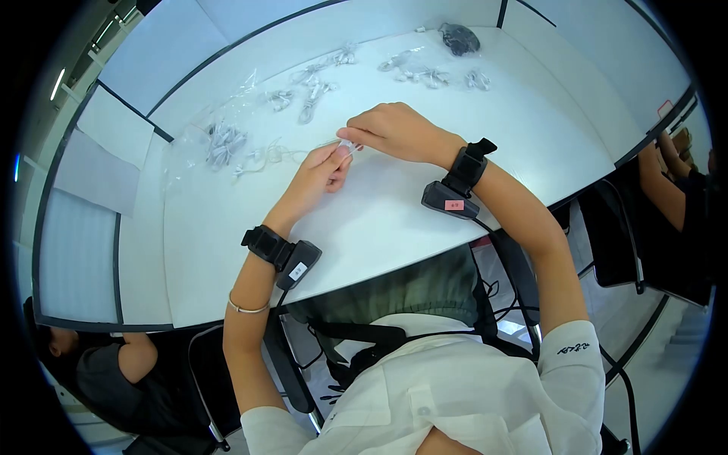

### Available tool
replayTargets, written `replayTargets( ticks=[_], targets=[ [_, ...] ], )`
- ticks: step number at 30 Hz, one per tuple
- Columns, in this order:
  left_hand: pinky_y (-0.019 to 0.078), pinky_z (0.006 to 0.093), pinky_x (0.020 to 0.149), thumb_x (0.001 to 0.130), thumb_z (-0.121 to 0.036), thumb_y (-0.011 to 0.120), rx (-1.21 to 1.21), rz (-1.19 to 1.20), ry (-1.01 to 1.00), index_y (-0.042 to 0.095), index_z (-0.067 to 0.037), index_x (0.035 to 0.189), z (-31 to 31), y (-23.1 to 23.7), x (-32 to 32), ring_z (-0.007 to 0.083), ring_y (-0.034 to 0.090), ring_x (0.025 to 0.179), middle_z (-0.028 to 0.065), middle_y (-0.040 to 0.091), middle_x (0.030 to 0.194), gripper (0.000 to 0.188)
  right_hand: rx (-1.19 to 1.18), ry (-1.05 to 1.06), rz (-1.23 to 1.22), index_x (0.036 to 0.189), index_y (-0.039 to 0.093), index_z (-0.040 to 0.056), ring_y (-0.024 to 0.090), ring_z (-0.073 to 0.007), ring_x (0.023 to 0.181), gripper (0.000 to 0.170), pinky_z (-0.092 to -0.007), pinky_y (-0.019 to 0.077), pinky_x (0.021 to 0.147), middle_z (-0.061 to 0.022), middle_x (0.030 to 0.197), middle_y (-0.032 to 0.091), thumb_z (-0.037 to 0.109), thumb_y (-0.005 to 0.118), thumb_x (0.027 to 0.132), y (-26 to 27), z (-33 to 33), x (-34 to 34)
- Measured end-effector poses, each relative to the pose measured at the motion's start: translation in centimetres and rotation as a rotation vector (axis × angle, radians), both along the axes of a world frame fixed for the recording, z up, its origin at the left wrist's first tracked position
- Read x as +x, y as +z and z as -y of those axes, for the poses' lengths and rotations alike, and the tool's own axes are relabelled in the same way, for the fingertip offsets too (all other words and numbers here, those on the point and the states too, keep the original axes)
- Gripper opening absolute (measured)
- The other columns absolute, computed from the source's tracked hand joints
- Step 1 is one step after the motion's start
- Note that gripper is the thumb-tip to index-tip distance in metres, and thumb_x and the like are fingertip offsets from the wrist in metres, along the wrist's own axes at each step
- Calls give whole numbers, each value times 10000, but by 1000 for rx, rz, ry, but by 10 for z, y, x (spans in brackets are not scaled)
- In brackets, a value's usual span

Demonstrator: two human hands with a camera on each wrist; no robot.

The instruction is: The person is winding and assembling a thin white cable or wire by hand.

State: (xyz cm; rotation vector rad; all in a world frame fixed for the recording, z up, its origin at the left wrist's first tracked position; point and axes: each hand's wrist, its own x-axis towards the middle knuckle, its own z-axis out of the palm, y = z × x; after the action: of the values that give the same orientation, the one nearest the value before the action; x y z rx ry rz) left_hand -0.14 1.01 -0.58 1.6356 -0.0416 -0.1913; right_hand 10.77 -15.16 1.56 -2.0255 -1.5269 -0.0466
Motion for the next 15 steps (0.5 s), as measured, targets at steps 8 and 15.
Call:
replayTargets(
  ticks=[8,15],
  targets=[
    [198,192,439,949,-329,379,-10,17,-48,353,-112,713,6,13,-6,52,277,491,-43,267,614,321,37,-46,-383,552,523,-7,457,-148,457,585,-286,372,482,-66,485,489,465,455,890,-5,-5,6],
    [248,192,471,944,-322,393,-112,5,-108,349,-112,714,2,8,-4,60,279,492,-38,277,614,314,-2,-47,-533,413,343,83,252,-82,403,638,-257,222,403,15,402,309,521,496,852,1,1,7]
  ],
)
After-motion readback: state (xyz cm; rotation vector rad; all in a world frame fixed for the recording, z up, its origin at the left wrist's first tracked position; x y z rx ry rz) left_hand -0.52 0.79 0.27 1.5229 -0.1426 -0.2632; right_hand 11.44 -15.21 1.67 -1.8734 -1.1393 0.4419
